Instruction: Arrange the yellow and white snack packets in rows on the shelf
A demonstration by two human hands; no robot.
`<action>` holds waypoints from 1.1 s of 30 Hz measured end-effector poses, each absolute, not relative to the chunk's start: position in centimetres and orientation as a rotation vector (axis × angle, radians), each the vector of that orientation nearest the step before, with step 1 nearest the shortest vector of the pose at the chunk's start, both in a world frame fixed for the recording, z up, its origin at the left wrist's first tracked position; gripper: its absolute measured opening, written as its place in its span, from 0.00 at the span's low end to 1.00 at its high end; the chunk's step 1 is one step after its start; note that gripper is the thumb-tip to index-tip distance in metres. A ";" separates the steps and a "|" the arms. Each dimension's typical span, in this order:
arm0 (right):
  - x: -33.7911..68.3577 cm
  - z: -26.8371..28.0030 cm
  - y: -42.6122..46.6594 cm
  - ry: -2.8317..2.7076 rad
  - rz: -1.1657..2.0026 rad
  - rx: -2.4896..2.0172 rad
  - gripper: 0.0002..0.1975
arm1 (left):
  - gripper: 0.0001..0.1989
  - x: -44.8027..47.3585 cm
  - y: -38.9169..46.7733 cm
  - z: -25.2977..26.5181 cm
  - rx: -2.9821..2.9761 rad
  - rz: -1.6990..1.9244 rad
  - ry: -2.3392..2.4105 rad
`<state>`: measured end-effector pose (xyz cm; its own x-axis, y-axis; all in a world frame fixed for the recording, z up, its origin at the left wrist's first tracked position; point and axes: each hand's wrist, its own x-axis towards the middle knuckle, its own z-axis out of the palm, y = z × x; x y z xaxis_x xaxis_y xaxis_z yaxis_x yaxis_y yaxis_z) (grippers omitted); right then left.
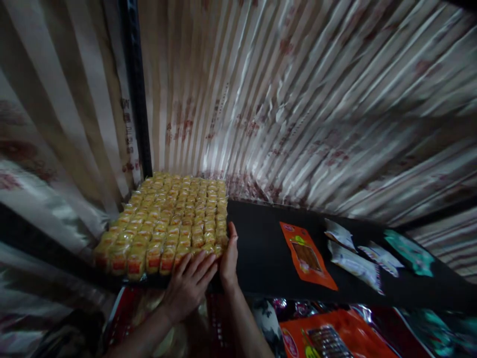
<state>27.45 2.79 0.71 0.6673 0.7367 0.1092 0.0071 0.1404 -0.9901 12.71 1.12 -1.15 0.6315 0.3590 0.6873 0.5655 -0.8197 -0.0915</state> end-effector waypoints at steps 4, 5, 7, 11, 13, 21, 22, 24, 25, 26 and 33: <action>27.3 0.8 2.7 -0.656 0.725 -1.221 0.36 | 0.19 13.2 0.9 -1.5 -2.534 -0.944 -0.758; 27.3 0.9 2.6 -0.637 0.761 -1.189 0.36 | 0.19 13.4 0.8 -1.5 -2.535 -0.939 -0.758; 27.6 1.2 2.4 -0.598 0.853 -1.129 0.36 | 0.19 13.6 0.7 -1.5 -2.538 -0.941 -0.766; 29.6 1.9 3.1 -0.499 1.002 -1.096 0.37 | 0.20 13.7 0.7 -1.3 -2.545 -0.939 -0.780; 30.7 2.2 4.1 -0.476 1.012 -1.127 0.37 | 0.20 13.7 0.8 -1.2 -2.545 -0.934 -0.780; 30.8 2.6 6.7 -0.643 1.237 -0.982 0.34 | 0.21 13.8 1.1 -1.1 -2.606 -0.874 -0.758; 30.7 2.6 6.7 -0.657 1.245 -0.971 0.34 | 0.21 13.8 1.1 -1.1 -2.608 -0.873 -0.755; 30.8 2.6 6.8 -0.664 1.249 -0.963 0.34 | 0.21 13.8 1.0 -1.1 -2.608 -0.875 -0.768; 31.0 2.6 6.8 -0.653 1.238 -0.969 0.35 | 0.21 13.7 1.0 -1.1 -2.610 -0.872 -0.775; 31.1 2.5 7.0 -0.633 1.217 -0.981 0.36 | 0.21 13.7 1.0 -1.1 -2.613 -0.866 -0.775; 31.7 2.4 8.0 -0.637 1.239 -0.987 0.34 | 0.21 13.8 1.0 -1.5 -2.595 -0.836 -0.779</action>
